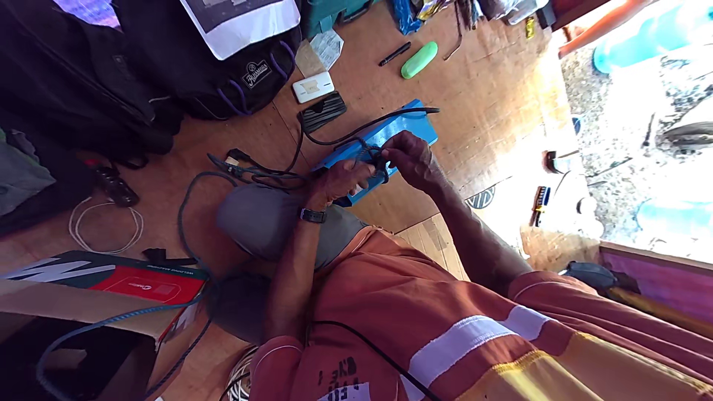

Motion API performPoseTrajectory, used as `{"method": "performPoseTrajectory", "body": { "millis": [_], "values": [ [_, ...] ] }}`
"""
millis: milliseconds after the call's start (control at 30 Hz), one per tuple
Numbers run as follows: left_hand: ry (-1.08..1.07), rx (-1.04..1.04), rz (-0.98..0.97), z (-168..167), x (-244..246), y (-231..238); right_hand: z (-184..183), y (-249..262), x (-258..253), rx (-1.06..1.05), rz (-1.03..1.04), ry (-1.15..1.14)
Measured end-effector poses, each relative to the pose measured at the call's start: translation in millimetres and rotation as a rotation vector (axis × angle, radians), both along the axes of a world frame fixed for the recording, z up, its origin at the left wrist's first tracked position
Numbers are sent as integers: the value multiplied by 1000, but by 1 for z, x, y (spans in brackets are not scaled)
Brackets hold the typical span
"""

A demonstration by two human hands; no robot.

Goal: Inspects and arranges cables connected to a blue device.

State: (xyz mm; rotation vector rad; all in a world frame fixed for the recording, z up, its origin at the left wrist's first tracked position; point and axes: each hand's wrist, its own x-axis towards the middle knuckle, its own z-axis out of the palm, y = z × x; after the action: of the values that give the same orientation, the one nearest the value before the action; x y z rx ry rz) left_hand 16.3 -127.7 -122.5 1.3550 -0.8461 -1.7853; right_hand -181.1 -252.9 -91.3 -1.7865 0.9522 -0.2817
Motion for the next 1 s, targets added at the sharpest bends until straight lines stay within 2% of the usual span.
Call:
{"method": "performPoseTrajectory", "body": {
  "millis": [100,267,433,533,633,767,1000],
  "values": [
    [-215,-21,22,-1,-6,-2,2,6,-1,88,-77,-48],
    [-210,-34,200,-7,-10,-4,1,25,-8,230,-238,-134],
    [-15,39,252,-8,-19,-4,20,57,-12,286,-219,-113],
    [108,54,279,-11,-22,4,11,58,-17,387,-255,-186],
    [220,102,270,-10,-18,-6,6,55,-16,445,-271,-199],
    [205,111,197,-6,-15,-7,5,51,-16,391,-251,-185],
    [-23,74,202,-16,-21,-9,16,43,-16,-23,-91,13]
  ]
}}
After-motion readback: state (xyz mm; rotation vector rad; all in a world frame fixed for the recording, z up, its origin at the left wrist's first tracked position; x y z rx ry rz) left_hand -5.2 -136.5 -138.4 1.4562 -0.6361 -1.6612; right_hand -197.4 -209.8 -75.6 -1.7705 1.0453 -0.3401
